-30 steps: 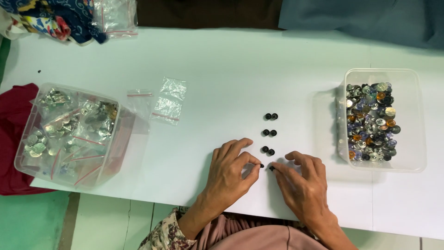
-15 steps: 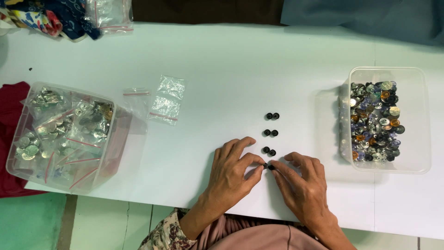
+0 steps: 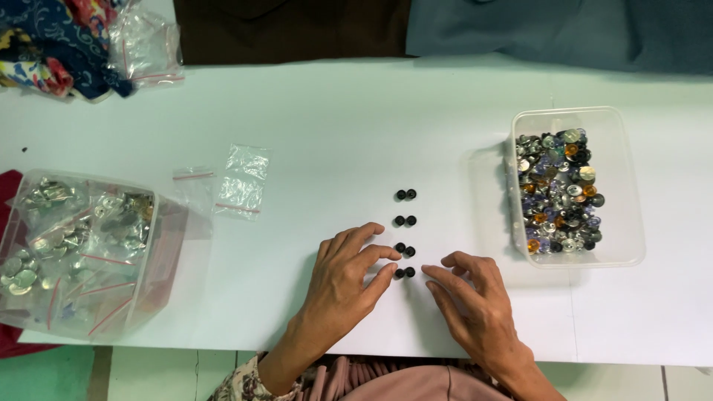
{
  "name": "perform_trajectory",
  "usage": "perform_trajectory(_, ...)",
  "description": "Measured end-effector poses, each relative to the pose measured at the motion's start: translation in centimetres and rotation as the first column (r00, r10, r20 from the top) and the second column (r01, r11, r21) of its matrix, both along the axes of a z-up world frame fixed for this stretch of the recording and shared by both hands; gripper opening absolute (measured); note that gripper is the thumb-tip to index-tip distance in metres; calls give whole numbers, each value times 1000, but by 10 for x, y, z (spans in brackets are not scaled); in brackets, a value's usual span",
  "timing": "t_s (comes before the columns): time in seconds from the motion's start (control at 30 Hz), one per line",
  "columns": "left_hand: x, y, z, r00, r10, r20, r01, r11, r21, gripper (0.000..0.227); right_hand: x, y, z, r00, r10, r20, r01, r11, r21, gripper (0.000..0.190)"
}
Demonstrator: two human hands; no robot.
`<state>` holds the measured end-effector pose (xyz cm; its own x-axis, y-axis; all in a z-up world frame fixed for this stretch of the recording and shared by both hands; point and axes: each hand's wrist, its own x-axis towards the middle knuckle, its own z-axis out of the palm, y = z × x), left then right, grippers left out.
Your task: The person sorts buttons by selecting individual buttons from a container and placing them into small plastic bags.
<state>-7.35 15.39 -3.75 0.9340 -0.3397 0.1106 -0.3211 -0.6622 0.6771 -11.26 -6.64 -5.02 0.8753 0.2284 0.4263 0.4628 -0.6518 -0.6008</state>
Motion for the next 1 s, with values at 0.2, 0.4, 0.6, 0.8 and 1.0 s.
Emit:
perform_trajectory(0.2,32,-34,39,975,-135,178,130,991,40,12,0,-55,32,994,-29,109,34,998,-52,32)
perform_trajectory(0.4,89,-116,45,883,-231,408,210,973,97,11,44,-142,34,927,-237,292,332,880,-340,26)
perform_trajectory(0.6,150,-210,-5,834,-276,477,26,884,467,21,114,-180,25,878,-310,365,457,769,-446,6)
perform_trajectory(0.8,164,-233,-8,823,-328,463,68,867,494,10,143,-176,5,883,-438,168,439,648,-622,11)
perform_trajectory(1.0,175,-230,-26,811,-377,448,96,841,532,11,140,-178,4,899,-431,75,354,617,-703,10)
